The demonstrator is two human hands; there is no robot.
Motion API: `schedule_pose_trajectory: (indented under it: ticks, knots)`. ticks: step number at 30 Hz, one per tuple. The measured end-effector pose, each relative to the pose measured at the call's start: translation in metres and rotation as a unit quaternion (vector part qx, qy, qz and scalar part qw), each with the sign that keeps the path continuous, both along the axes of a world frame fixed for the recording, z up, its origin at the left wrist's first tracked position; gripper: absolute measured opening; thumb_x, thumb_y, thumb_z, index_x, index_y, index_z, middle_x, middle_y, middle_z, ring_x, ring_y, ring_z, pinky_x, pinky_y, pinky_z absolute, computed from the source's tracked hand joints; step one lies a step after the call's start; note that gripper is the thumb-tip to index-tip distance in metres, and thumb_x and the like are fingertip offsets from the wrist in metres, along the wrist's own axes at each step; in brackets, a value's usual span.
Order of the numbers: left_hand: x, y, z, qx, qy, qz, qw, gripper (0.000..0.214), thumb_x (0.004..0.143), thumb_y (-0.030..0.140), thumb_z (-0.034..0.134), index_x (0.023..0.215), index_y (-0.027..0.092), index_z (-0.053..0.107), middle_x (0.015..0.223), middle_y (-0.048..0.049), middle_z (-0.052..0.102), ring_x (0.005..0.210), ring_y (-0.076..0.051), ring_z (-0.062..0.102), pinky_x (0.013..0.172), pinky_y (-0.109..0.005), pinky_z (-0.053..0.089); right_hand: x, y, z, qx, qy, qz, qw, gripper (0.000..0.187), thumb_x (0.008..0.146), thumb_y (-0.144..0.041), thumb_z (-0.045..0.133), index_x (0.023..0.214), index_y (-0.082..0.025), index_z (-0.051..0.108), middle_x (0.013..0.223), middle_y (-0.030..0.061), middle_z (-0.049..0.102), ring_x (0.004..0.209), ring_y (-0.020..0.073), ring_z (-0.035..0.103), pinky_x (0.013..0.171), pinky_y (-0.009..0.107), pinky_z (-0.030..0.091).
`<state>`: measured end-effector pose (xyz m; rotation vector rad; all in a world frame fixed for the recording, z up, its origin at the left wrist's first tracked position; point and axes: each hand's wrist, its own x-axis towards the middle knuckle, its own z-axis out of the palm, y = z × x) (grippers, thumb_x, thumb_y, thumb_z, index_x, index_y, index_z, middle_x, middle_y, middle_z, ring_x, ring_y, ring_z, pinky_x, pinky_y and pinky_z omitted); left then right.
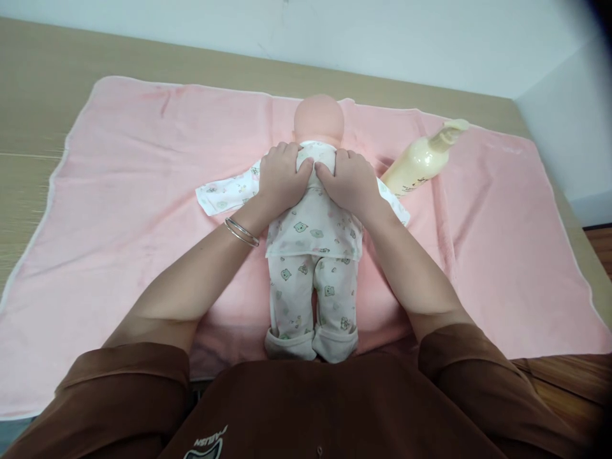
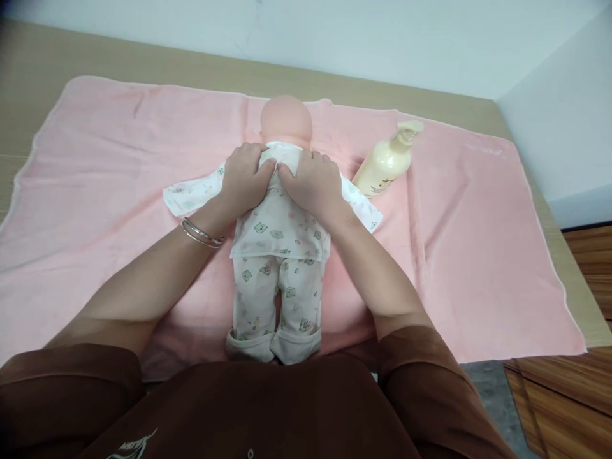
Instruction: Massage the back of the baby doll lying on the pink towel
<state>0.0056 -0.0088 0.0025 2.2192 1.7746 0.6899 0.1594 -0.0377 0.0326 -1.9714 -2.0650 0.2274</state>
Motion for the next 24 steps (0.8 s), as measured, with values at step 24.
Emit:
schedule_pose_trajectory:
  ticks: [24]
  knots:
    - [-0.0079,0.001,0.0037,0.0,0.047,-0.052,0.998,0.035,0.11,0.023,0.051,0.137,0.006,0.065,0.137,-0.0223,0.068,0.134,-0.04,0.063,0.118,-0.051,0.051,0.0065,0.0028,0.0009,-0.006,0.002,0.027,1.0,0.059,0.11,-0.051,0.043,0.131,-0.002,0.065,0.13,0.0253,0.07,0.126,0.0437,0.066,0.113,0.059,0.052]
